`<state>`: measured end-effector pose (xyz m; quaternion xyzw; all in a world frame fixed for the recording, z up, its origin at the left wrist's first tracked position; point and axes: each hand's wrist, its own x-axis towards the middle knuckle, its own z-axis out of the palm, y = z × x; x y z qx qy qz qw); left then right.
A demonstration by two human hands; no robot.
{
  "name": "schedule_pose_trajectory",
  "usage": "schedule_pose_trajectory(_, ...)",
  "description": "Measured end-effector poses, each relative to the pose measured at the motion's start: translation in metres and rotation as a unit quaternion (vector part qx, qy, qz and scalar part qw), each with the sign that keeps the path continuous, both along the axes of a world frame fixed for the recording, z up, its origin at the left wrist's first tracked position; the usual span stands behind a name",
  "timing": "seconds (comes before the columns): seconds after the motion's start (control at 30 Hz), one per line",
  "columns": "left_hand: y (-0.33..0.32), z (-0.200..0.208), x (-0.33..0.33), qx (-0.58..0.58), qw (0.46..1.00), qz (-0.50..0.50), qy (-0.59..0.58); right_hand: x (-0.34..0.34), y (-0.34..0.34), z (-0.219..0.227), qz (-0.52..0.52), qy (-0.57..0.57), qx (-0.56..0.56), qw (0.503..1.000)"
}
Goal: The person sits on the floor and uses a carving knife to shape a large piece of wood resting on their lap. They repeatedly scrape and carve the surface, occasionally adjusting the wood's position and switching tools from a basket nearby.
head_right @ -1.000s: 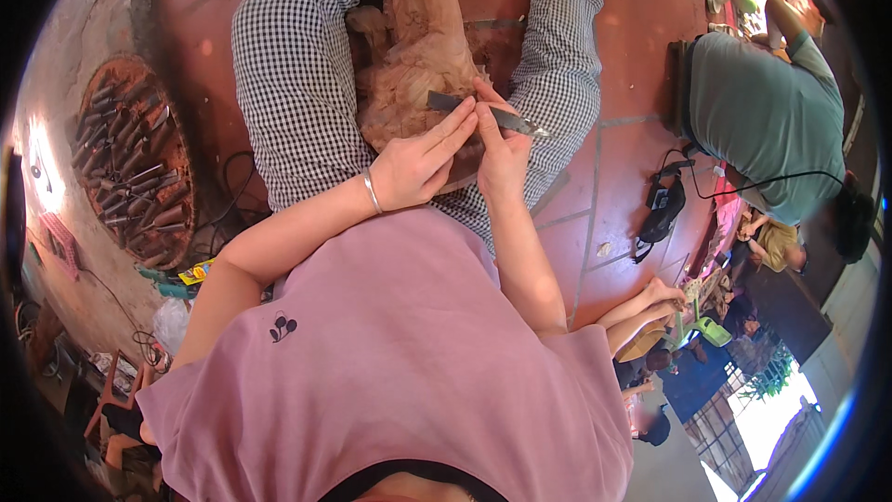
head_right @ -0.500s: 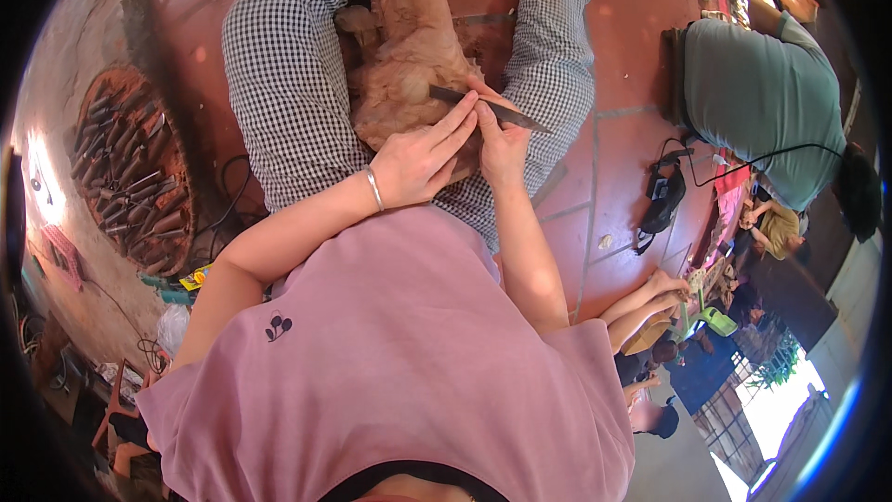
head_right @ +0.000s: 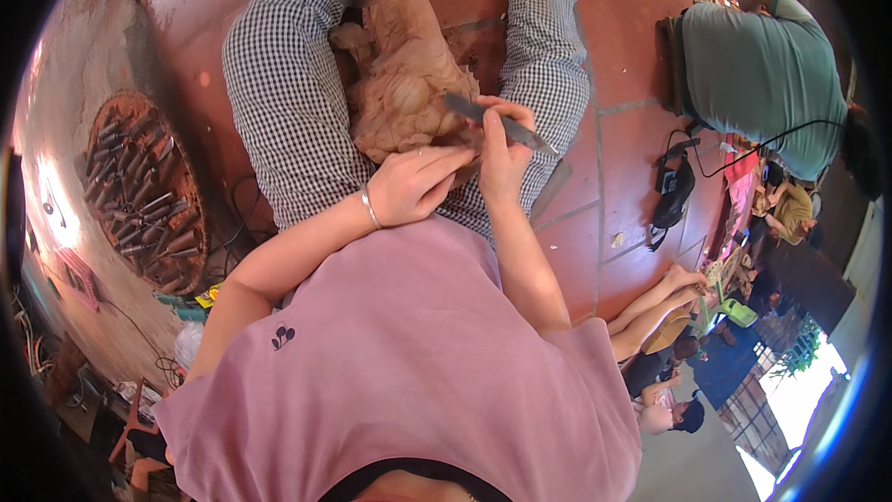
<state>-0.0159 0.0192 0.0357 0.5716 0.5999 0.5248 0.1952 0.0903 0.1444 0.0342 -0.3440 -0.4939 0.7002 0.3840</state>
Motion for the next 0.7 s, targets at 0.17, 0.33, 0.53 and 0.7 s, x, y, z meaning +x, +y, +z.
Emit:
schedule_pose_trajectory(0.17,-0.012,0.003,0.005,0.036,0.998,0.020,-0.039,-0.003,-0.014,0.029,0.019,-0.081,0.034,0.996)
schedule_pose_trajectory(0.33,0.014,0.030,0.001,0.182,0.980,0.085,0.001,-0.012,-0.023,0.032,0.081,-0.036,-0.050,0.995)
schedule_pose_trajectory(0.53,0.056,0.037,0.009,0.175,0.984,0.025,0.027,-0.014,-0.037,0.031,0.067,-0.012,-0.129,0.989)
schedule_pose_trajectory(0.7,0.058,0.036,0.010,0.163,0.986,0.038,0.010,-0.016,-0.034,0.019,0.075,-0.008,-0.108,0.991)
